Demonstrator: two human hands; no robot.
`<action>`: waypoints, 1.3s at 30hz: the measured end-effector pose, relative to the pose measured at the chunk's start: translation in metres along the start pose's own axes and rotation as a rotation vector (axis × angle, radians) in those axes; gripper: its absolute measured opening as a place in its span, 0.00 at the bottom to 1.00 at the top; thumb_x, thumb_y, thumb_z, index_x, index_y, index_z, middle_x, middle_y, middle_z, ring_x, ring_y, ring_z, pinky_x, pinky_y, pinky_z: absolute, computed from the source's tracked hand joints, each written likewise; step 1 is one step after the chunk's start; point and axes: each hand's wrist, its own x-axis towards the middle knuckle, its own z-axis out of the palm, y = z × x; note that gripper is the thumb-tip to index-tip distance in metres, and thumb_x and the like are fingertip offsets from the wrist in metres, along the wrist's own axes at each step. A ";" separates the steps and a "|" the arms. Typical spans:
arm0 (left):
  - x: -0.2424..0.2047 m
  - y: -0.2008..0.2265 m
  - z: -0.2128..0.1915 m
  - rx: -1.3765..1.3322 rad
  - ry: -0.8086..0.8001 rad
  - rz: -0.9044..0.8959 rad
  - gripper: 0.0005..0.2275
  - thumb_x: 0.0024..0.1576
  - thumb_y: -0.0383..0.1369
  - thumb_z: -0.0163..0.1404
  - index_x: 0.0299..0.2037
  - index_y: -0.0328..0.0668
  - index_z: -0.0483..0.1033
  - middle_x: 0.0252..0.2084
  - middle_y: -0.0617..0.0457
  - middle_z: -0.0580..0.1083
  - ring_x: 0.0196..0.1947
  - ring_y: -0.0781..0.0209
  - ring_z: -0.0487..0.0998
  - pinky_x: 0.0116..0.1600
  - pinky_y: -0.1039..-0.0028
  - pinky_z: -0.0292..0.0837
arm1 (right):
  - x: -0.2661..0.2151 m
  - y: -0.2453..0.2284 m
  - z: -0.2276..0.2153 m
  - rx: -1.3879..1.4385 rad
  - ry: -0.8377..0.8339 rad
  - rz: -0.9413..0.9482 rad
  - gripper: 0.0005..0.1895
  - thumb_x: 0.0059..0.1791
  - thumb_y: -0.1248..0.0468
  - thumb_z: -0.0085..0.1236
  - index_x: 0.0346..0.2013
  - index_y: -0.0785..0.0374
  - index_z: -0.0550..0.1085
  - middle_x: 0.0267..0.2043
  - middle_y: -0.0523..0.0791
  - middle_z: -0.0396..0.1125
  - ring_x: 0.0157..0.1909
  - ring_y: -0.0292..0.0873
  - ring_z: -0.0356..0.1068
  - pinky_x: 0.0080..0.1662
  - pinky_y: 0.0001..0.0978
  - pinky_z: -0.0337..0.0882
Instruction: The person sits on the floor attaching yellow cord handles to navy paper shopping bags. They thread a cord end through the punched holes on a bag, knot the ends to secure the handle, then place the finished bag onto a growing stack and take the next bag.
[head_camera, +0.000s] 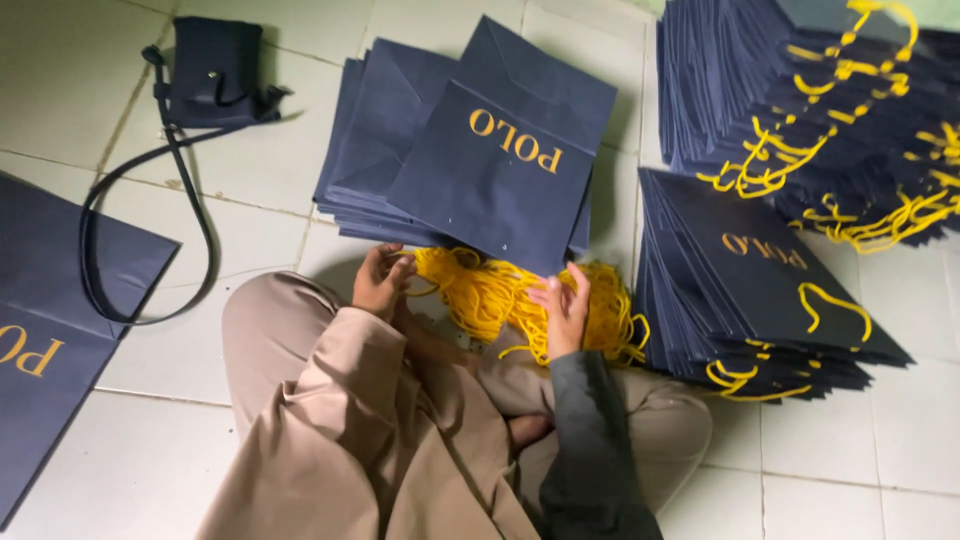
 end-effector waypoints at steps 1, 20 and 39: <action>-0.001 -0.001 -0.004 0.007 -0.003 -0.008 0.19 0.61 0.35 0.57 0.60 0.39 0.70 0.50 0.37 0.77 0.48 0.48 0.81 0.47 0.65 0.78 | 0.004 0.006 0.000 0.000 0.007 0.009 0.30 0.58 0.61 0.49 0.72 0.61 0.52 0.50 0.62 0.69 0.46 0.57 0.77 0.50 0.46 0.78; -0.026 0.043 -0.011 0.451 -0.140 0.103 0.18 0.65 0.31 0.51 0.64 0.36 0.65 0.54 0.37 0.76 0.50 0.44 0.80 0.51 0.59 0.78 | 0.019 0.032 -0.096 0.068 0.093 0.201 0.14 0.57 0.56 0.52 0.50 0.62 0.74 0.37 0.58 0.71 0.31 0.50 0.76 0.34 0.40 0.80; -0.066 0.002 0.014 0.820 -0.305 0.123 0.09 0.59 0.46 0.51 0.44 0.67 0.84 0.43 0.56 0.82 0.49 0.51 0.81 0.58 0.65 0.73 | -0.057 -0.009 -0.012 -0.561 -0.567 -0.179 0.08 0.50 0.66 0.63 0.43 0.58 0.77 0.40 0.48 0.76 0.47 0.50 0.76 0.52 0.42 0.74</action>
